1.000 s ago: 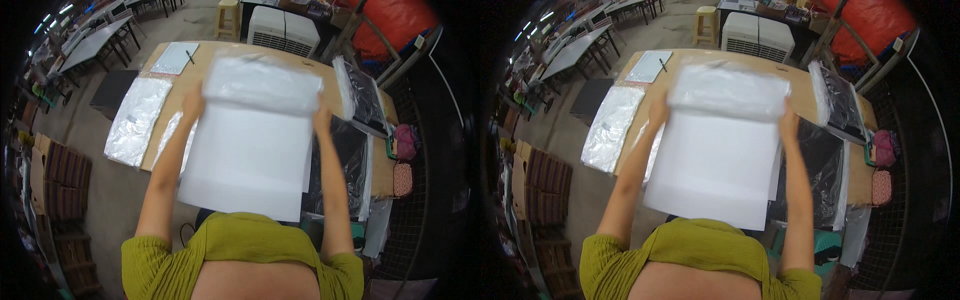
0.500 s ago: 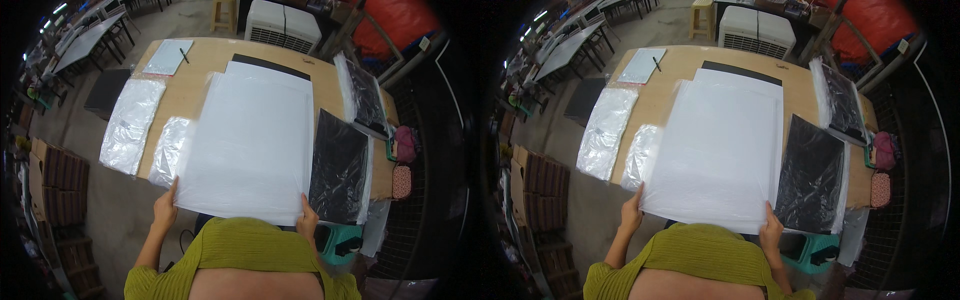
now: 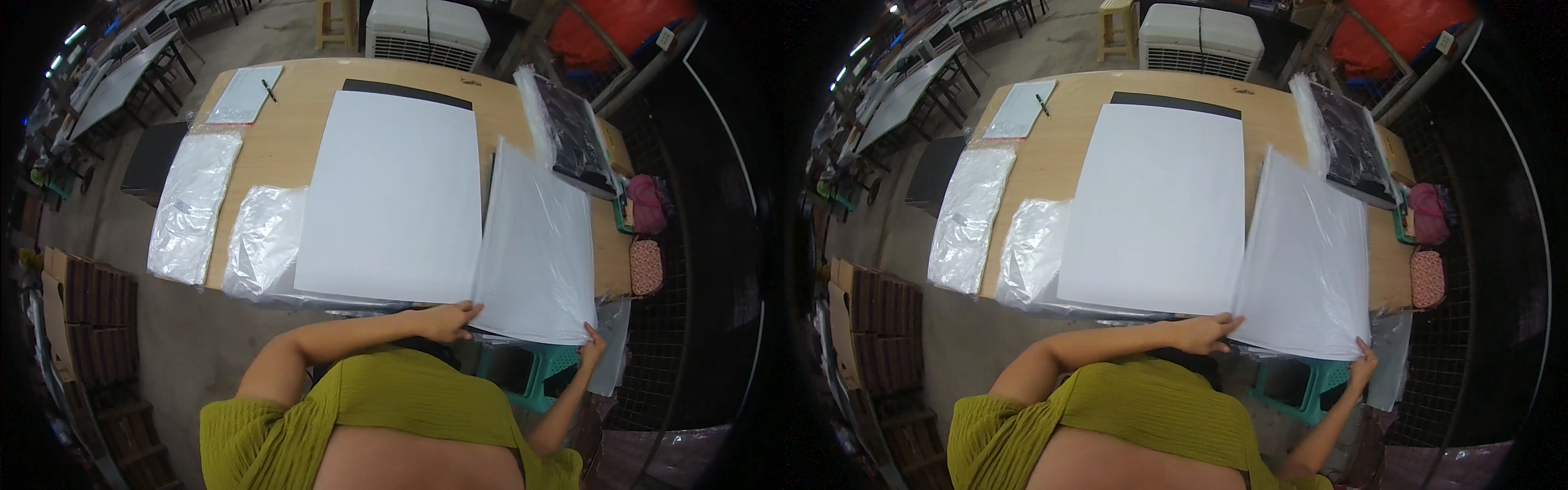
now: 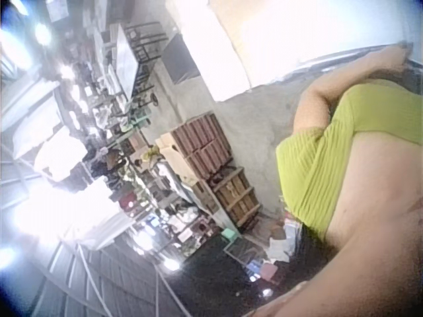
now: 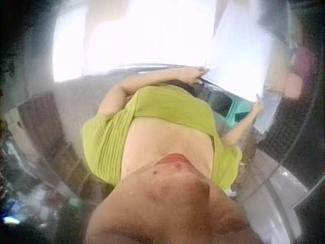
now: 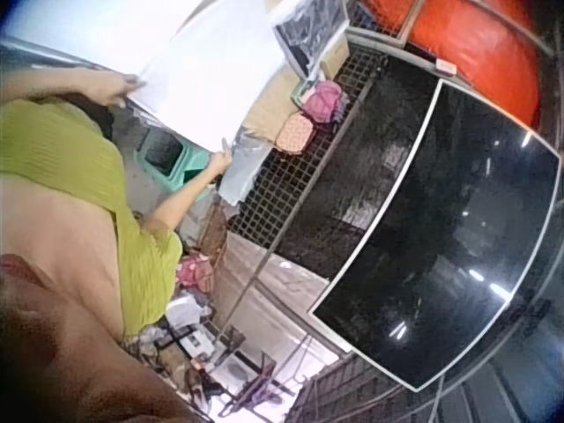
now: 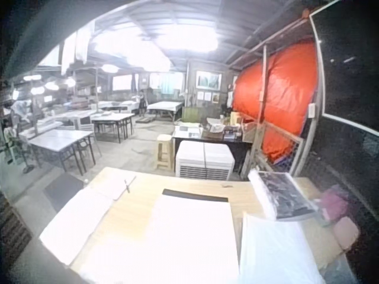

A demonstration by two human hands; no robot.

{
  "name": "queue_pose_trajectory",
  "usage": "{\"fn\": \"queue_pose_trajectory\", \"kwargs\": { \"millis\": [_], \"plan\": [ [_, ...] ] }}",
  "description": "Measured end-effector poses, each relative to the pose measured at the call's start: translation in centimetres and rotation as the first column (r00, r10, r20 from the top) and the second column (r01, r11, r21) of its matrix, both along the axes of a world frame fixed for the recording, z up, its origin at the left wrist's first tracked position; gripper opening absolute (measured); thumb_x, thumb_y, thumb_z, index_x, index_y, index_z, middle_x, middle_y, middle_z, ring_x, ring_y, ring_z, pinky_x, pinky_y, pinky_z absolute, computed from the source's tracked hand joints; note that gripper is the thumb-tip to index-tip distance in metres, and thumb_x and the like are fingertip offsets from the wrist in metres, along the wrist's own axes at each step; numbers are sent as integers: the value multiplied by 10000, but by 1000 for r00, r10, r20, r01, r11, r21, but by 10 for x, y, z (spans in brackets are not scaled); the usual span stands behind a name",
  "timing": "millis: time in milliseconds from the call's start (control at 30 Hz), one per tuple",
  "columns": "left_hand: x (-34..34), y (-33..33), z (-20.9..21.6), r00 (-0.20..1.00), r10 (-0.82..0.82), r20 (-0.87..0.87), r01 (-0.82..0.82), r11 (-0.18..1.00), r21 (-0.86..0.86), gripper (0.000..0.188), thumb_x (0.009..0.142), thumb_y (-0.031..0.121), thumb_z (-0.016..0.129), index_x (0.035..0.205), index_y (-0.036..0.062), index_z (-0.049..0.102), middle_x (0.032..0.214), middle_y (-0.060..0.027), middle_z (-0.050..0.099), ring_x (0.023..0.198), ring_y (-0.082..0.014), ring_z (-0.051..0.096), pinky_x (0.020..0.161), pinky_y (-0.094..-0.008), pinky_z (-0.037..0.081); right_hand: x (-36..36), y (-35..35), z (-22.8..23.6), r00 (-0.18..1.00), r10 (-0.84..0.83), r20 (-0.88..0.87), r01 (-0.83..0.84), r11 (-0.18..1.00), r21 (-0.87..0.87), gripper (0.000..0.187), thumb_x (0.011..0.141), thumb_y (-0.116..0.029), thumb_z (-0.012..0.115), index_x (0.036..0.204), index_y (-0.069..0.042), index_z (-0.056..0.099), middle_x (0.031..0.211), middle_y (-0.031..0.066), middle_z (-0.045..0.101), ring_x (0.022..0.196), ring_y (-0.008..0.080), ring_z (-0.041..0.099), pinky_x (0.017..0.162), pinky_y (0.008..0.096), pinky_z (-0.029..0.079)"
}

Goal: The person packages black and white boards by hand by sliding each board into a clear plastic sleeve.

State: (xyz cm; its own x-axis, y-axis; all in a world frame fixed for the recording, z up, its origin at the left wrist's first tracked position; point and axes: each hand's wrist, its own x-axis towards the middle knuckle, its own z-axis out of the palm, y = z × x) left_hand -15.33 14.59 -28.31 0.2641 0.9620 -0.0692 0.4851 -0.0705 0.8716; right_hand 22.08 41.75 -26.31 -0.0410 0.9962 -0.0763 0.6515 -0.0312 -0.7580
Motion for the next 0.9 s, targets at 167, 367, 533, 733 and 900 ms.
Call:
{"fn": "queue_pose_trajectory", "kwargs": {
  "millis": [167,367,533,733,900],
  "plan": [
    [44,41,-34,995,-96,-6,95,992,-84,814,893,280,621,1430,-93,137,1190,-252,504,997,-350,568,888,-401,451,36,50,-12,990,7,141,-3,999,-33,574,715,111,346,1127,-96,688,857,131,623,431,148,448,369,278,395],
    [-51,-27,56,841,458,289,-433,889,-149,405,855,246,676,1234,123,604,1023,-106,674,875,-193,628,766,-356,522,3,33,-34,971,-132,197,164,975,-152,548,758,23,541,1298,-73,534,1041,174,621,520,224,558,376,326,421],
    [-260,-151,-24,-184,971,151,-888,-230,399,231,863,135,624,1086,84,657,969,-125,647,889,-272,618,829,-371,484,-61,28,-57,927,208,312,-336,830,445,439,811,22,583,1242,-59,579,1166,167,544,823,216,606,509,300,528],
    [-350,-240,-107,-316,925,-213,-815,-150,559,166,760,54,657,920,68,703,1104,-120,597,967,-323,559,821,-398,476,-356,-93,45,590,807,-34,-775,578,254,348,826,5,598,1160,-83,644,1121,105,596,872,171,599,625,262,511],
    [-351,-238,-86,-294,937,-190,-791,-127,599,118,598,14,750,658,47,653,1089,-90,575,992,-300,543,814,-390,472,-493,-201,88,189,982,-18,-936,186,298,317,785,-12,654,1095,-76,662,1054,107,622,734,178,604,628,273,512]
  ]
}}
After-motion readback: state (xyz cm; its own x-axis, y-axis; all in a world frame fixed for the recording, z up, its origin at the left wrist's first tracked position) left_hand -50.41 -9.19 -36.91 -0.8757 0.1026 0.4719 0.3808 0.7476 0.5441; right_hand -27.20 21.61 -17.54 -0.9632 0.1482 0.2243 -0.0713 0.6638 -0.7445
